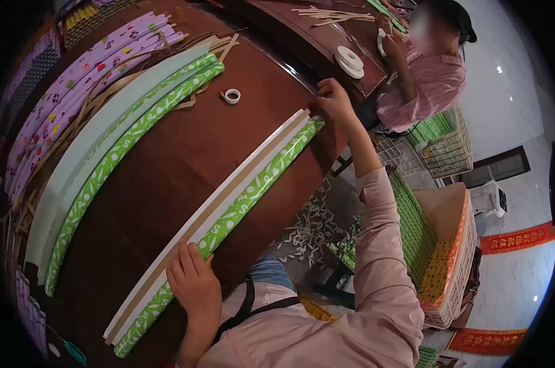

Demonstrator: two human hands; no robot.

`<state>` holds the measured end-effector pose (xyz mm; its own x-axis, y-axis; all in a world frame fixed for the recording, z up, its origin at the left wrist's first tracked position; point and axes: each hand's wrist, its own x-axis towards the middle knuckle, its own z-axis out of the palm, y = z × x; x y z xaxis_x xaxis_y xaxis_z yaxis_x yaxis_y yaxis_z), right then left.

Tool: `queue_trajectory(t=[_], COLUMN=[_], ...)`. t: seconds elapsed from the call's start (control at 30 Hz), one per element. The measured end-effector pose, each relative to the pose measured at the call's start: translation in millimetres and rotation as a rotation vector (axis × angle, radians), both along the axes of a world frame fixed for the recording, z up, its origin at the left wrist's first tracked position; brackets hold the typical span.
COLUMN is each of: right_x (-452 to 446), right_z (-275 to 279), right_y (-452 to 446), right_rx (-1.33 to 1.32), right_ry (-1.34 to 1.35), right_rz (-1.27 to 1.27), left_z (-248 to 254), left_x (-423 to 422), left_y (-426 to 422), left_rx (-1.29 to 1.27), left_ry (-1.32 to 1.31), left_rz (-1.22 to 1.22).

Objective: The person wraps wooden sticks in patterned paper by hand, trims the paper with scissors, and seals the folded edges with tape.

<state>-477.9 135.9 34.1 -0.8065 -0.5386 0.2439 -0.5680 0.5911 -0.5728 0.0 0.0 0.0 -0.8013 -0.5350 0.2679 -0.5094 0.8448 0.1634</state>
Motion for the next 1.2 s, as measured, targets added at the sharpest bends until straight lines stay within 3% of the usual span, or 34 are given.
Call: queue_trajectory(t=[0.03,0.07,0.1,0.23,0.27,0.33,0.63,0.93,1.2], right_x=[21.9,45.8,75.1,185.5,203.9,232.1,297.4,310.7,308.2], right_z=[5.8,13.5,46.3,37.8,30.0,17.0,9.1,8.5,6.1], right_y=[-8.5,-13.6,-8.5,-33.7,-39.2,-55.2,-89.3,-90.3,-94.5], right_rx=[-0.131,-0.288,-0.194,0.328,0.362,0.331,0.283,0.276,0.258], right_ry=[0.207,0.201,0.249,0.684,0.806,0.721,0.671,0.701,0.795], right_rz=[-0.065,-0.044,0.089,0.951,1.110,1.219,1.324,1.334,1.336], left_z=[3.7,7.8,10.9,8.8,11.5,7.8,10.3,13.1,21.4], left_x=[-4.2,-7.8,-8.5,0.4,1.7,8.5,57.5,72.6,80.3], left_y=[-1.3,-1.3,12.0,1.9,-1.4,-4.5,-14.4,-12.3,-12.8], left_rx=[-0.018,-0.033,0.021,0.025,-0.052,-0.032,-0.264,-0.193,-0.054], left_ry=[0.007,0.004,0.071,0.075,0.077,0.081,0.152,0.028,0.205], left_rz=[-0.015,-0.018,-0.006,-0.022,-0.038,-0.037,-0.023,-0.035,-0.100])
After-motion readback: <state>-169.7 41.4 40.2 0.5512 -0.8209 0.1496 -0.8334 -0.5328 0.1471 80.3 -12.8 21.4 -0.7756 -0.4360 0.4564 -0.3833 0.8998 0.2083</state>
